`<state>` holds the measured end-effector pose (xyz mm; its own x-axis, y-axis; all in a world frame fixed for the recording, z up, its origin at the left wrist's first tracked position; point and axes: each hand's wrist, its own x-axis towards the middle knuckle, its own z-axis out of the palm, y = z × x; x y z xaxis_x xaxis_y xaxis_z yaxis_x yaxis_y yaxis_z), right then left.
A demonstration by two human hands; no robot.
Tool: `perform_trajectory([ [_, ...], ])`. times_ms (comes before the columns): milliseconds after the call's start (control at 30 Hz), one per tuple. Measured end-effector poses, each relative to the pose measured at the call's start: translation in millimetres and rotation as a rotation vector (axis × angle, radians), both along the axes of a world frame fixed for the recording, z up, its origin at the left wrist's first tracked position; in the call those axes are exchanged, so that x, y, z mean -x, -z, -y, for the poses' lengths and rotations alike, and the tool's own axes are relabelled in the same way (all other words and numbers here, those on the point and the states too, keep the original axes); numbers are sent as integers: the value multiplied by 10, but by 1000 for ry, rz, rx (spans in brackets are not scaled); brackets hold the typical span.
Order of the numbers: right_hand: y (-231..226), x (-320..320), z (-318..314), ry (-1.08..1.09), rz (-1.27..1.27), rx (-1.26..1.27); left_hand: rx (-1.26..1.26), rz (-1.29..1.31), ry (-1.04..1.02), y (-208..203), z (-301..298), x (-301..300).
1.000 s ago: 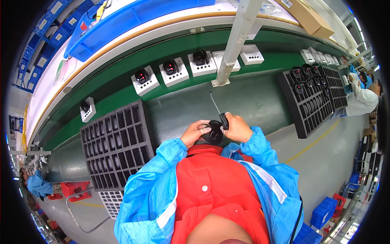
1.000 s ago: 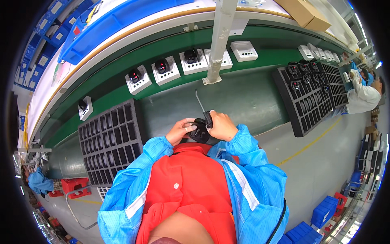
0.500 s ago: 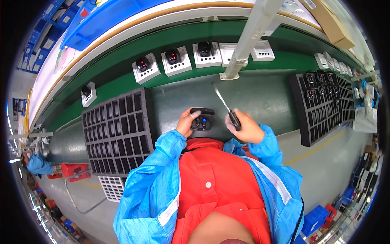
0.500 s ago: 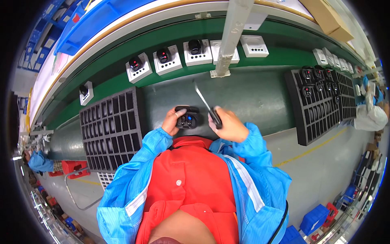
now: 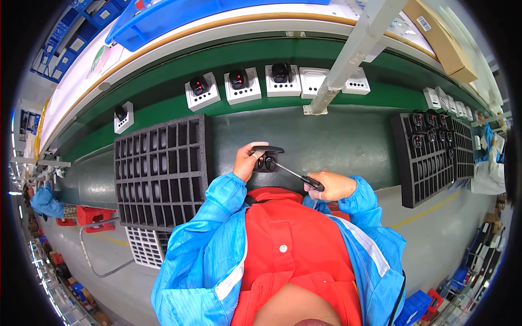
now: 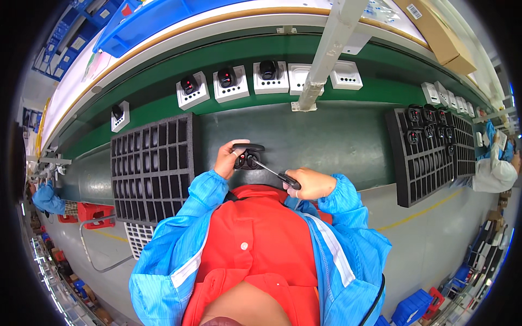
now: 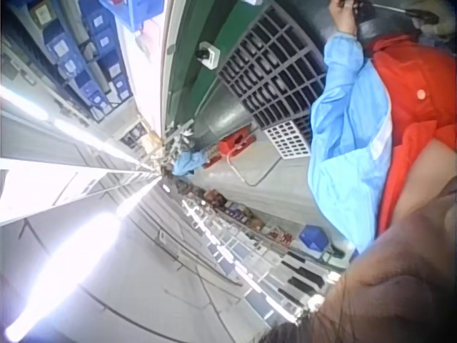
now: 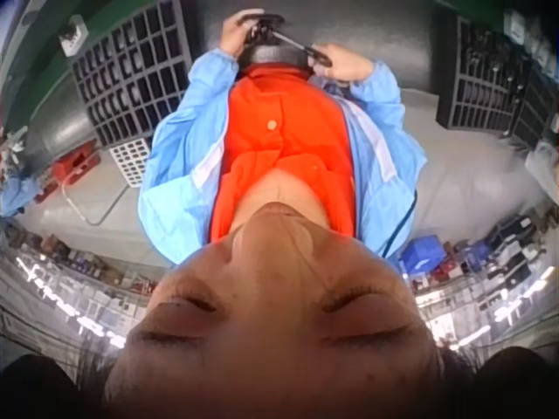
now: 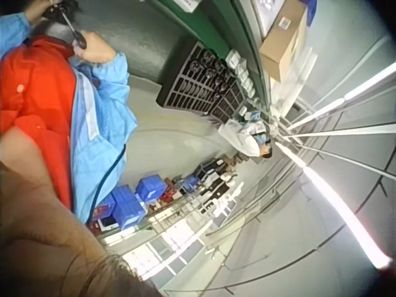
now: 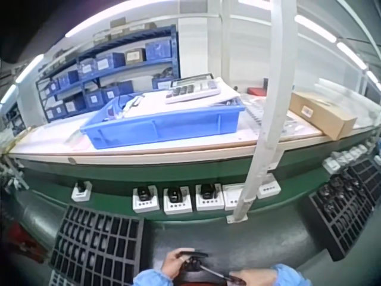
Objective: Assembling handheld electronic controller components using an electric screwdriver on a factory production line.
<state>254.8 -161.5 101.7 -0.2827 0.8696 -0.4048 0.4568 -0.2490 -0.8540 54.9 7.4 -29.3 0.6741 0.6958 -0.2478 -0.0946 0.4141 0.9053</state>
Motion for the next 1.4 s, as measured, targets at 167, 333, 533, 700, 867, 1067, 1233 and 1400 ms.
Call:
perform_trajectory([
  [167, -79, 106, -39, 183, 126, -149, 56, -51, 166, -92, 37, -94],
  [333, 134, 222, -127, 494, 473, -433, 52, -8, 372, -151, 290, -424],
  [533, 371, -42, 32, 415, 578, -299, 105, -90, 605, -237, 473, -660],
  [700, 583, -809, 360, 707, 640, -193, 208, -226, 497, -148, 357, -566],
  [867, 723, -1775, 188, 1074, 785, -136, 243, -326, 321, 121, 154, -301],
  [1067, 952, -2818, -875, 1209, 841, -196, 236, -406, 103, 177, -8, -103],
  [1233, 1606, -3664, -1505, 1289, 813, -286, 233, -421, -103, 184, -161, 257],
  [1400, 2253, -3942, -2019, 1066, 643, -386, 161, -491, -497, 100, -360, 879],
])
